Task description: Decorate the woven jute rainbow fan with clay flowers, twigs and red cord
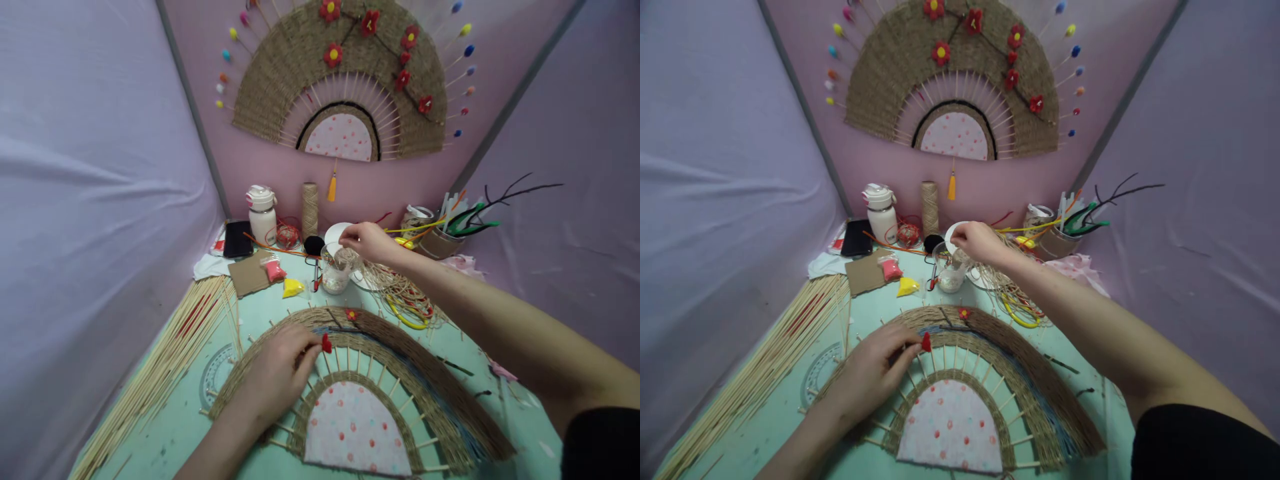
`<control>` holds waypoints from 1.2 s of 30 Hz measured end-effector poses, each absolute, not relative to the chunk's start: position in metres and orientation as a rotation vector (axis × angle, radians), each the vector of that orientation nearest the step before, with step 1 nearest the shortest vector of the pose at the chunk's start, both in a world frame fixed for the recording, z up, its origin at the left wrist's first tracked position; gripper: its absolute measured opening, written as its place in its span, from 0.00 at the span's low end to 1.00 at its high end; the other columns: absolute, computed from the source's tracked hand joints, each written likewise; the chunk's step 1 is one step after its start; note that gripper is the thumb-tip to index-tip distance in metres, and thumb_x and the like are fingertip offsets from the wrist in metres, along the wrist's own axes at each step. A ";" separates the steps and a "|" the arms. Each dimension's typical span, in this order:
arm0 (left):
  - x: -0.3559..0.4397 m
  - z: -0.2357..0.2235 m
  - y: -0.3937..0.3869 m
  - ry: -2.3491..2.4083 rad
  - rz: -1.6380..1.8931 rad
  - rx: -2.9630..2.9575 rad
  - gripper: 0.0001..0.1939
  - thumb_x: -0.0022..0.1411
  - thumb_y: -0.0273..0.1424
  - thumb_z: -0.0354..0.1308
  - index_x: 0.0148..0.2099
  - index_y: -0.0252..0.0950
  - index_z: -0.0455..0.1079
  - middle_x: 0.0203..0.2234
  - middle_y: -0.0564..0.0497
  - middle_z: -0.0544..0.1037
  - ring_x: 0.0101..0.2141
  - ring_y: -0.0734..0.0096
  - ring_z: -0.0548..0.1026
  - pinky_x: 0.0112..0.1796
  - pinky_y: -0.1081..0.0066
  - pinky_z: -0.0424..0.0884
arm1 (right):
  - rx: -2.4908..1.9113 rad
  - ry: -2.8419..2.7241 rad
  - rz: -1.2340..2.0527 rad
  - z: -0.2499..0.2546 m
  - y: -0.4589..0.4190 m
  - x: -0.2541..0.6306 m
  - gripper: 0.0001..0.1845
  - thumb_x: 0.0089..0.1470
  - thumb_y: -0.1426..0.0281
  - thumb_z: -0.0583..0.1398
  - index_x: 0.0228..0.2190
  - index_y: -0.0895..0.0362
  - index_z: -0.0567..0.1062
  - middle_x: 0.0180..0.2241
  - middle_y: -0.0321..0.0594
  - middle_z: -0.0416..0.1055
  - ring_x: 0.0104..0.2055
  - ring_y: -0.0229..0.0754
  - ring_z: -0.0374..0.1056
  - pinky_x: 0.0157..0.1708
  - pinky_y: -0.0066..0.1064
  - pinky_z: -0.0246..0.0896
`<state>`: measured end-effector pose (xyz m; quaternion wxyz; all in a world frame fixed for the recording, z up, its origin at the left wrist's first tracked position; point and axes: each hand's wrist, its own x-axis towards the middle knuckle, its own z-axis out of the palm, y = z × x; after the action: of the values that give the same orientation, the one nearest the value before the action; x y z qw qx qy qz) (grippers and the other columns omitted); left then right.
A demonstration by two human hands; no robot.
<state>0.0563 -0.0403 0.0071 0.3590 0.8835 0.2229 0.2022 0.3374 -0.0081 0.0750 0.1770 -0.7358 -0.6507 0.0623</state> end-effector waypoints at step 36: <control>0.062 0.012 -0.043 0.722 0.771 1.604 0.13 0.62 0.39 0.59 0.45 0.40 0.78 0.43 0.46 0.80 0.40 0.66 0.76 0.42 0.67 0.69 | -1.712 -1.694 0.740 0.100 -0.089 0.276 0.09 0.53 0.66 0.61 0.28 0.58 0.80 0.26 0.38 0.78 0.31 0.39 0.70 0.33 0.28 0.62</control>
<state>0.0619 -0.0430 0.0116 0.5733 0.6844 0.3079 0.3289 0.2759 -0.0887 0.1002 0.3060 -0.6469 -0.6401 0.2795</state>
